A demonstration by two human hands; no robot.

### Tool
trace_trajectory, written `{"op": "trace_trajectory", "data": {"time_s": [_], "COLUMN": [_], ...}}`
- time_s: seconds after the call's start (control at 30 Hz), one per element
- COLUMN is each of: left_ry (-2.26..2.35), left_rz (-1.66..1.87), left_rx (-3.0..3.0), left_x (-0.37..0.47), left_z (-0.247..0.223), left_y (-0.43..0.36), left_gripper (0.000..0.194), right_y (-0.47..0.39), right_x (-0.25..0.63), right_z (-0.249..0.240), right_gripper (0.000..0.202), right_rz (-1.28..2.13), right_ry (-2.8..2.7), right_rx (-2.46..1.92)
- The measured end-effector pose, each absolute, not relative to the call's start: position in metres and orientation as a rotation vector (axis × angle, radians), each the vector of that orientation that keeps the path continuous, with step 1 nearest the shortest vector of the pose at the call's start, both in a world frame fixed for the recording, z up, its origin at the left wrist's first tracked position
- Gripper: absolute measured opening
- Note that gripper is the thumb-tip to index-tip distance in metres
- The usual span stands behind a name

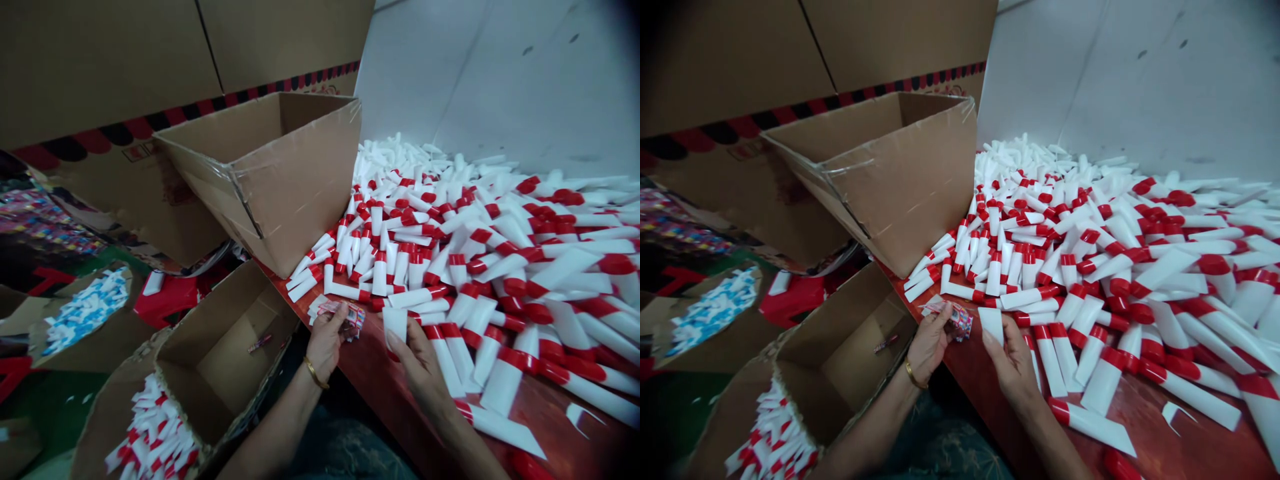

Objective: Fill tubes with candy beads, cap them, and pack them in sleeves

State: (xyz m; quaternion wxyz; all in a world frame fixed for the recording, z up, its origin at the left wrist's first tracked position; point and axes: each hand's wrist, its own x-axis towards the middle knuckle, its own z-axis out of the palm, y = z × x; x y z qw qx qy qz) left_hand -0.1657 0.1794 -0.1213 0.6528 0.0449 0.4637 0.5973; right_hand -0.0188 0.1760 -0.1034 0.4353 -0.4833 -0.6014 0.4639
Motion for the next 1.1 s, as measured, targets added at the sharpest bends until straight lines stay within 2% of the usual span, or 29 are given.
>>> {"op": "trace_trajectory", "data": {"time_s": [0.1,0.27,0.37,0.77,1.1], "left_ry": [1.036,0.995,0.975,1.039,1.090], "left_rz": [1.335,1.302,1.298,1.235,1.263], "left_rx": [0.089,0.071,0.079,0.179,0.250], "left_x": [-0.166,-0.163,-0.162,-0.162,-0.161], "left_z": [-0.122,-0.120,-0.119,-0.116,-0.108], "left_y": [0.177,0.175,0.175,0.175,0.176], "left_gripper": [0.037,0.037,0.037,0.042,0.044], "right_y": [0.173,0.174,0.170,0.163,0.160], "right_x": [-0.009,-0.005,-0.008,-0.011,-0.011], "right_z": [-0.101,-0.091,-0.084,-0.090,-0.100], "right_gripper": [0.021,0.028,0.030,0.021,0.026], "right_rz": [0.982,1.110,1.092,0.676,0.911], "right_ry": [-1.547,-1.253,-1.286,-1.529,-1.436], "right_rx": [-1.281,-1.423,-1.489,-1.343,-1.341]}}
